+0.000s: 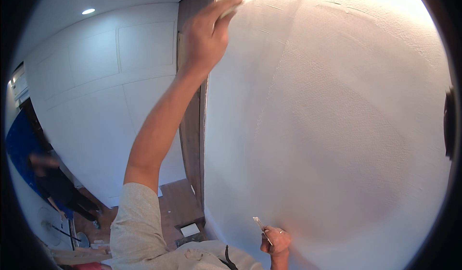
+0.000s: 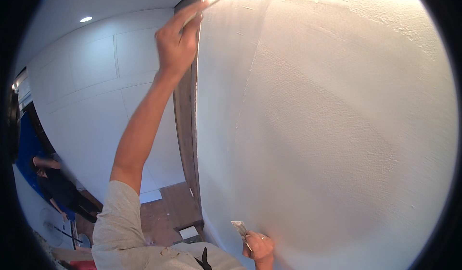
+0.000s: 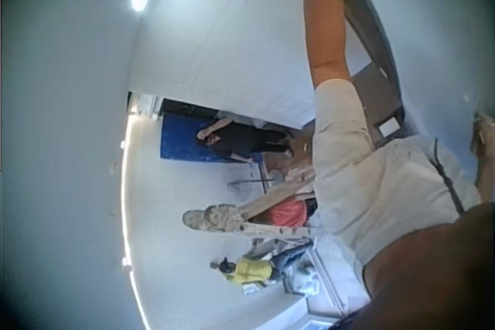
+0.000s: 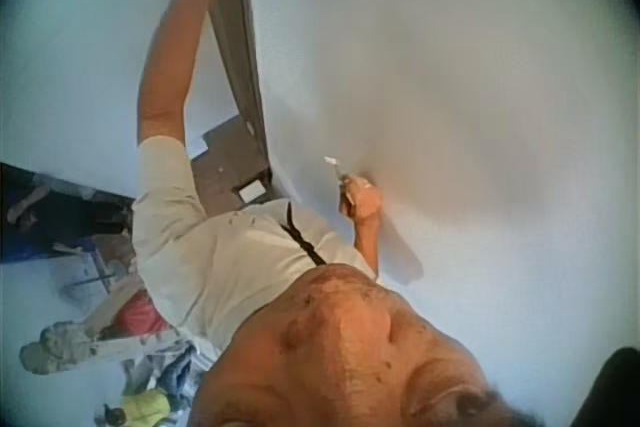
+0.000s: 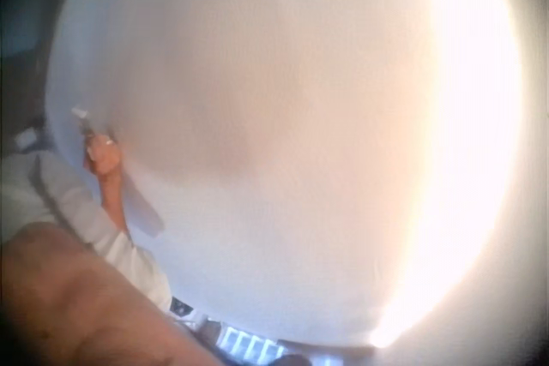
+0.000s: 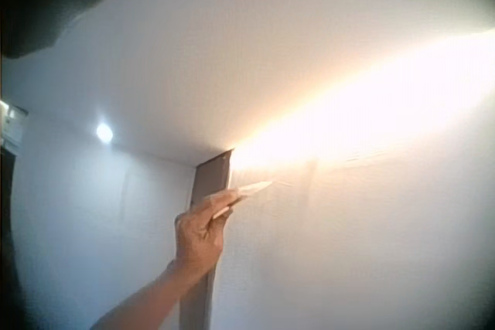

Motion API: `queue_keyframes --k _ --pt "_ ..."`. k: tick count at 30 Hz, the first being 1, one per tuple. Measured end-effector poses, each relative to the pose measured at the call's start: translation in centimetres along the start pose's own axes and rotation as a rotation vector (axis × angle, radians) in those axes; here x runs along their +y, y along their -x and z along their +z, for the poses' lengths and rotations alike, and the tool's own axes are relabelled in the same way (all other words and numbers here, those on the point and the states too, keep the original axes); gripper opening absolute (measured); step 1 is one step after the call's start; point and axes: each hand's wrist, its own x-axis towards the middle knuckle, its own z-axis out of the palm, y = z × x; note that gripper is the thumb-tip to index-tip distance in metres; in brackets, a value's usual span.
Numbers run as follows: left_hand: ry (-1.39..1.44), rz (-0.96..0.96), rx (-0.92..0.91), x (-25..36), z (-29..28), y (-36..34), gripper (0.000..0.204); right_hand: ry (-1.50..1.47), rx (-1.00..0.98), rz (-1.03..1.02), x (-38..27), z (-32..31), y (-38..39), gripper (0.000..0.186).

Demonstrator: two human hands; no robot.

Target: The person applies plaster to a wall using a spatula, transferring material from one spatula to another and smoothing it across the surface.

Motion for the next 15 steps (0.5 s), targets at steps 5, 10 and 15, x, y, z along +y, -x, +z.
queue_keyframes --k 5,10,15 --pt "-0.046 0.202 0.076 -0.1 4.5 -7.7 0.019 0.039 -0.026 0.028 -1.2 -0.9 -1.3 0.025" --pt "-0.078 0.213 -0.001 -0.5 4.5 -8.8 0.023 0.052 -0.060 0.053 -2.5 -1.7 -4.0 0.021" --pt "-0.084 0.174 -0.138 -0.8 0.5 1.1 0.044 0.010 -0.080 0.029 -3.3 -2.7 -6.7 0.034"
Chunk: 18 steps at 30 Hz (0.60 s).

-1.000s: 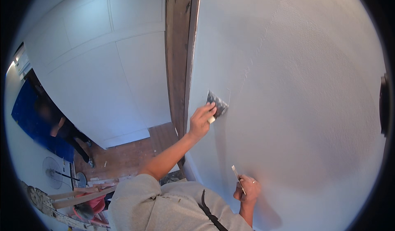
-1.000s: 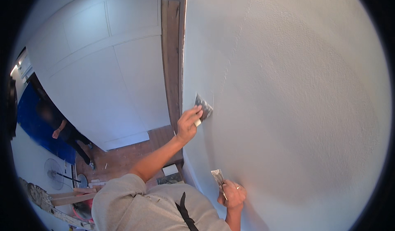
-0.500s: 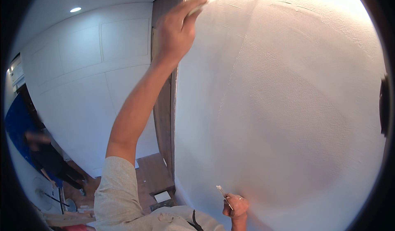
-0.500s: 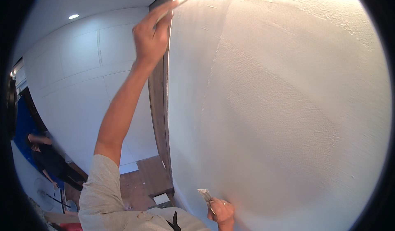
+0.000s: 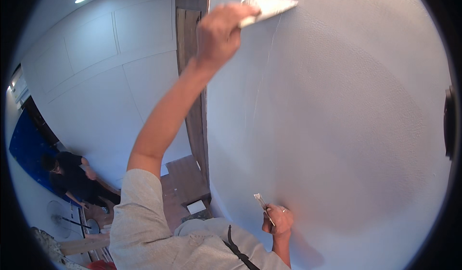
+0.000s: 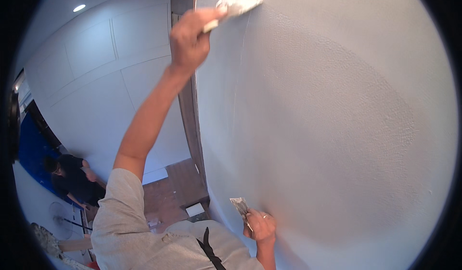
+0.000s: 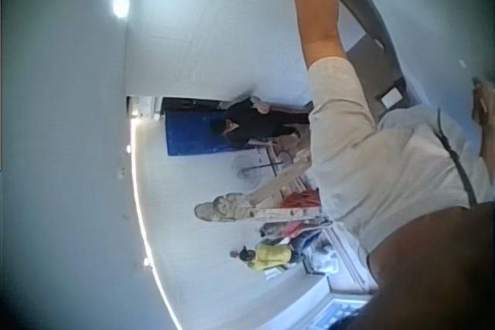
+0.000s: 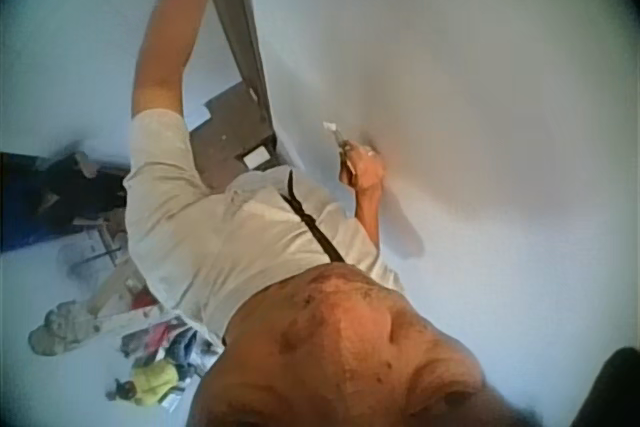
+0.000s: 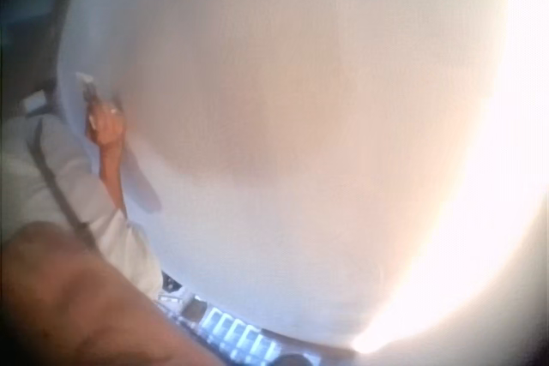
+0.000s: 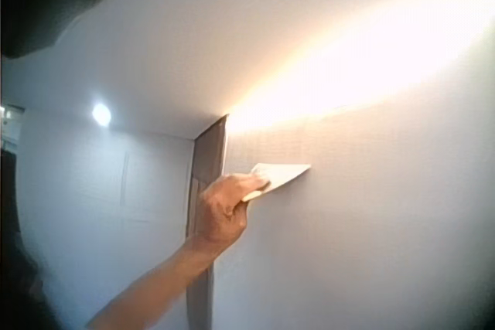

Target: The person applies plaster to a wall using a spatula, transferring material from one spatula to another and smoothing it across the surface.

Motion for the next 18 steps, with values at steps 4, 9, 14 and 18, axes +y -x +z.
queue_keyframes --k 4,9,14,18 --pt "0.056 -0.199 -0.073 5.1 -1.7 9.6 0.046 -0.028 -0.002 -0.006 -0.4 -0.3 -1.4 0.033" --pt "0.118 -0.427 -0.165 10.9 -4.5 16.0 0.048 -0.027 -0.031 0.020 -1.9 -1.5 -4.6 0.031" --pt "0.108 -0.616 -0.218 15.8 -6.3 21.3 0.035 -0.024 -0.121 0.044 -2.9 -2.2 -6.5 0.030" --pt "0.136 -0.687 -0.278 17.2 -9.0 23.5 0.037 -0.011 -0.102 0.027 -2.9 -2.0 -6.2 0.033"
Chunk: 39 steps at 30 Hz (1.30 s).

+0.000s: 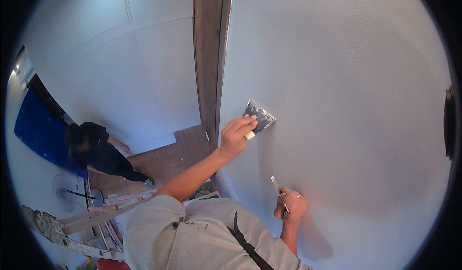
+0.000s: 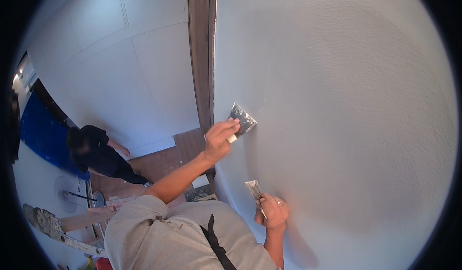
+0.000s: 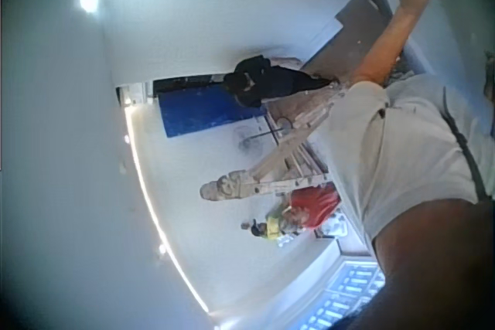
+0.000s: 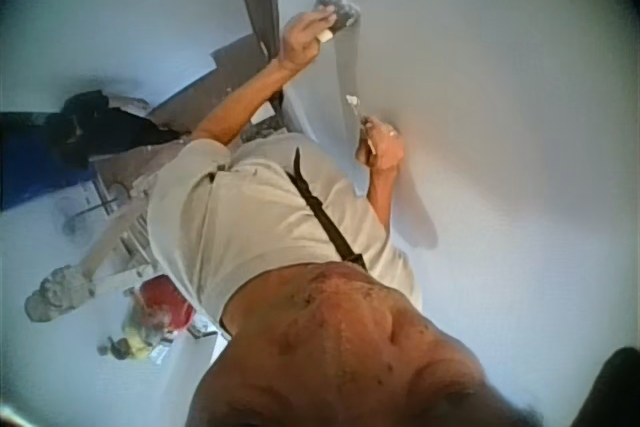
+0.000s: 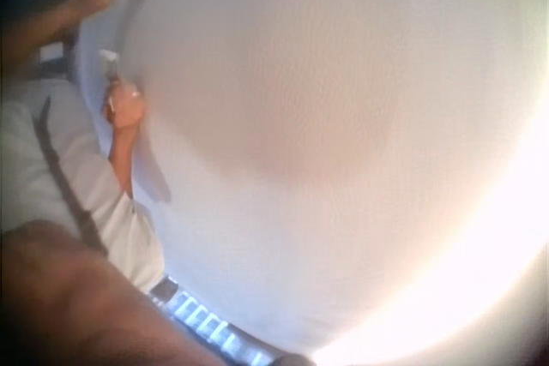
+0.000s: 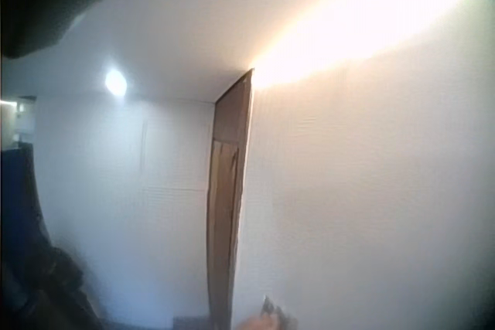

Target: The person applies plaster to a wall using a spatula, transferring material from one spatula to another and smoothing it across the surface.

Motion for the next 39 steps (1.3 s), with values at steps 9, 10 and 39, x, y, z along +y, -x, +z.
queue_keyframes --k 9,10,39 --pt "0.073 -0.178 0.236 -4.7 -3.7 -7.7 0.035 -0.045 0.053 -0.008 1.4 1.0 2.7 0.033" --pt "0.035 -0.066 0.278 -4.3 -3.8 -11.0 0.034 -0.039 0.061 -0.014 1.4 1.0 2.7 0.033" --pt "0.695 -1.146 0.041 0.3 -3.3 8.6 0.021 -0.482 0.006 0.722 1.5 3.9 6.4 0.017"
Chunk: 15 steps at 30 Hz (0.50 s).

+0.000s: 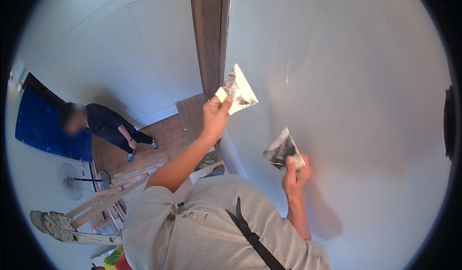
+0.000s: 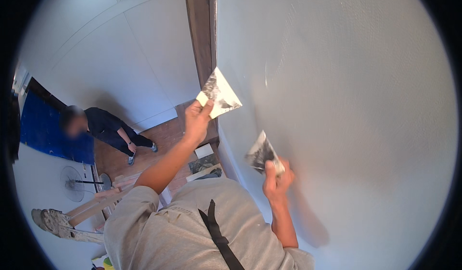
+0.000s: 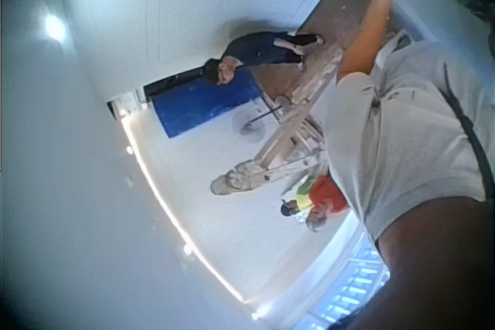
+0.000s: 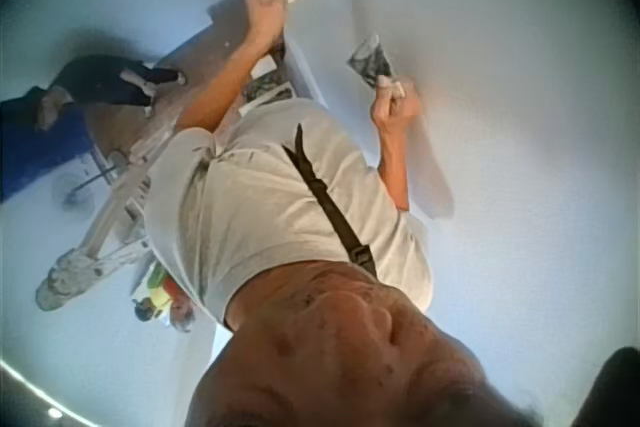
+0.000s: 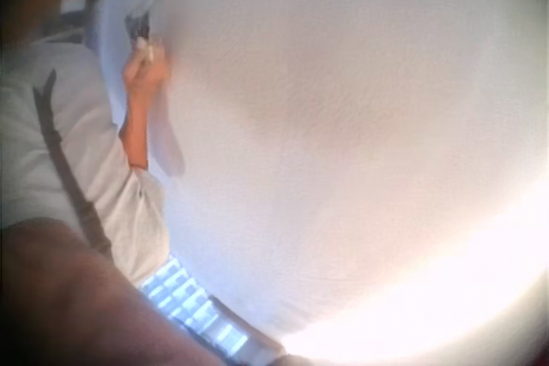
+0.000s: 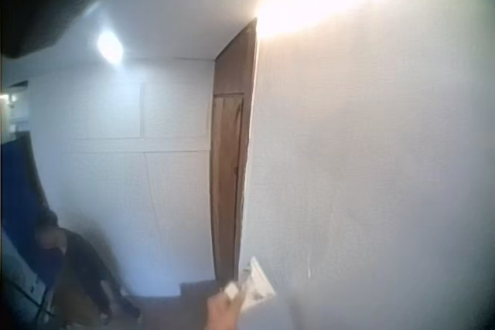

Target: The person applies plaster to a wall using a spatula, transferring material from one spatula to another and smoothing it across the surface.

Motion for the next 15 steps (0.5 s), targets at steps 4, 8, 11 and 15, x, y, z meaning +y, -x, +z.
queue_keyframes --k 4,8,11,15 --pt "0.152 -0.073 -0.017 0.1 -2.8 2.2 0.026 -0.428 -0.092 0.634 2.6 4.5 -1.2 0.042" --pt "-0.156 0.035 0.102 -1.4 -3.0 5.2 0.028 -0.698 -0.148 0.940 0.5 6.8 -4.7 0.038" --pt "-0.369 0.108 0.137 -2.7 -3.3 7.1 0.035 -0.890 -0.117 1.024 1.3 8.3 -5.7 0.038" --pt "-0.360 0.242 0.090 -4.5 -2.5 9.1 0.033 -0.918 -0.162 1.012 1.7 9.3 -5.7 0.037"
